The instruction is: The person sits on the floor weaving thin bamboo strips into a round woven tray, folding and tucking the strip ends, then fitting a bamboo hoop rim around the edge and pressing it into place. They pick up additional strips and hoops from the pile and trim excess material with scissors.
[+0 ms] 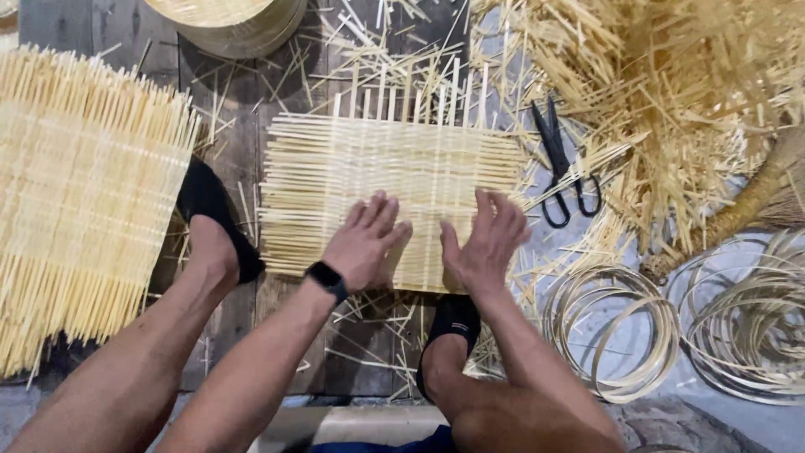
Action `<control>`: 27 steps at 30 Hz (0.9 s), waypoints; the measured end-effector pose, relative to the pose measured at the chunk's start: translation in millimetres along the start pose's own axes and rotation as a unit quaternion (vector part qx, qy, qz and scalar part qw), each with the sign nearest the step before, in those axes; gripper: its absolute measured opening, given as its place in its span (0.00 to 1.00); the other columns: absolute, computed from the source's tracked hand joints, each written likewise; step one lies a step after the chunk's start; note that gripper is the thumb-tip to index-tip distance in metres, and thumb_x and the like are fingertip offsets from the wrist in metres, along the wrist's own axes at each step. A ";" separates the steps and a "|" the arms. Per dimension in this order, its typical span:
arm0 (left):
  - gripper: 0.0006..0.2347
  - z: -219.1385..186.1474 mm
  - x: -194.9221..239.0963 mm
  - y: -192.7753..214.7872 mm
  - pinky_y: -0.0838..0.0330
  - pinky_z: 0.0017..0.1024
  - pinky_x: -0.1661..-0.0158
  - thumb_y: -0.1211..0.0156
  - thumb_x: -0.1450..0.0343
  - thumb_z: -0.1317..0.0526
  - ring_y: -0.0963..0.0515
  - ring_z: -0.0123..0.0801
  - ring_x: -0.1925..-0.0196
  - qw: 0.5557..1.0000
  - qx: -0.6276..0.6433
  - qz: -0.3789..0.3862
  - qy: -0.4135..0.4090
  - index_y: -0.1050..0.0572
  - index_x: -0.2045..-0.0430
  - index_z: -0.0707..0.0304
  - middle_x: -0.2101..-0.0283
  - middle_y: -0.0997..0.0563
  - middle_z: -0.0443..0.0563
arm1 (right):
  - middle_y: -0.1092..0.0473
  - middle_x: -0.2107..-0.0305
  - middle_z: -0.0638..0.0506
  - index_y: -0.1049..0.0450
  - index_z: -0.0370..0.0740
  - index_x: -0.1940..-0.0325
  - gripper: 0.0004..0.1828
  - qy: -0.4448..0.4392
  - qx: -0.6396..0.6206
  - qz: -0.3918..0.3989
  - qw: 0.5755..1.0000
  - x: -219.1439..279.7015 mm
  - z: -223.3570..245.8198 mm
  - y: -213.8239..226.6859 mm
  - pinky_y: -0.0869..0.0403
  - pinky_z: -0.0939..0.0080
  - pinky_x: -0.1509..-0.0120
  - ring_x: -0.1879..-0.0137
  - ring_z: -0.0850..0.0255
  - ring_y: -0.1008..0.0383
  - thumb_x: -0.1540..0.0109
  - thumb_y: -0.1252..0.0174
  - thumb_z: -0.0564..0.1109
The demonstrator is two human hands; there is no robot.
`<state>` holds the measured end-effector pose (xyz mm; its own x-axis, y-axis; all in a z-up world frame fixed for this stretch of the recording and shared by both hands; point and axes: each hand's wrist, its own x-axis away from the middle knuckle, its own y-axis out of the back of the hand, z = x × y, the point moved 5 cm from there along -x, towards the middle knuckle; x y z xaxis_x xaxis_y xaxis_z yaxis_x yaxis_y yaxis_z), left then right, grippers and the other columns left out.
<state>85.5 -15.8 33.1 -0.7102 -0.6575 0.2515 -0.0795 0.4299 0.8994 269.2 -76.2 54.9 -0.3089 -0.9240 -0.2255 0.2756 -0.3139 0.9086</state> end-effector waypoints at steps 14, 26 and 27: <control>0.27 1.4 4.6 -26.4 0.56 0.56 0.29 0.41 0.35 0.61 0.51 0.60 0.23 0.997 -0.056 0.033 -0.034 0.32 0.37 0.56 0.27 0.46 0.69 | 0.41 0.33 0.43 0.37 0.40 0.31 0.59 0.155 0.029 0.290 0.944 -110.2 26.7 -70.8 0.43 0.34 0.28 0.28 0.41 0.45 0.58 0.24 0.66; 0.33 30.9 3.6 -54.9 0.53 0.47 0.28 0.33 0.36 0.60 0.52 0.50 0.21 0.988 -0.138 0.009 -0.069 0.35 0.32 0.40 0.22 0.48 0.58 | 0.29 0.57 0.34 0.26 0.31 0.48 0.36 -0.287 0.114 -0.055 0.950 170.4 -228.5 53.6 0.36 0.37 0.42 0.47 0.37 0.32 0.51 0.27 0.57; 0.32 32.3 5.8 -60.4 0.52 0.46 0.27 0.33 0.34 0.60 0.51 0.49 0.20 0.978 -0.191 -0.006 -0.082 0.35 0.31 0.38 0.22 0.47 0.57 | 0.30 0.58 0.31 0.27 0.28 0.48 0.41 -0.321 0.178 -0.060 0.928 193.2 -240.2 63.2 0.36 0.34 0.45 0.49 0.35 0.32 0.54 0.26 0.61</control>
<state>63.6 -25.6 -31.3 -0.8158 -0.5401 0.2069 0.1556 0.1395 0.9779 445.5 -327.0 -15.7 -0.8284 -0.5303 -0.1804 -0.0792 -0.2080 0.9749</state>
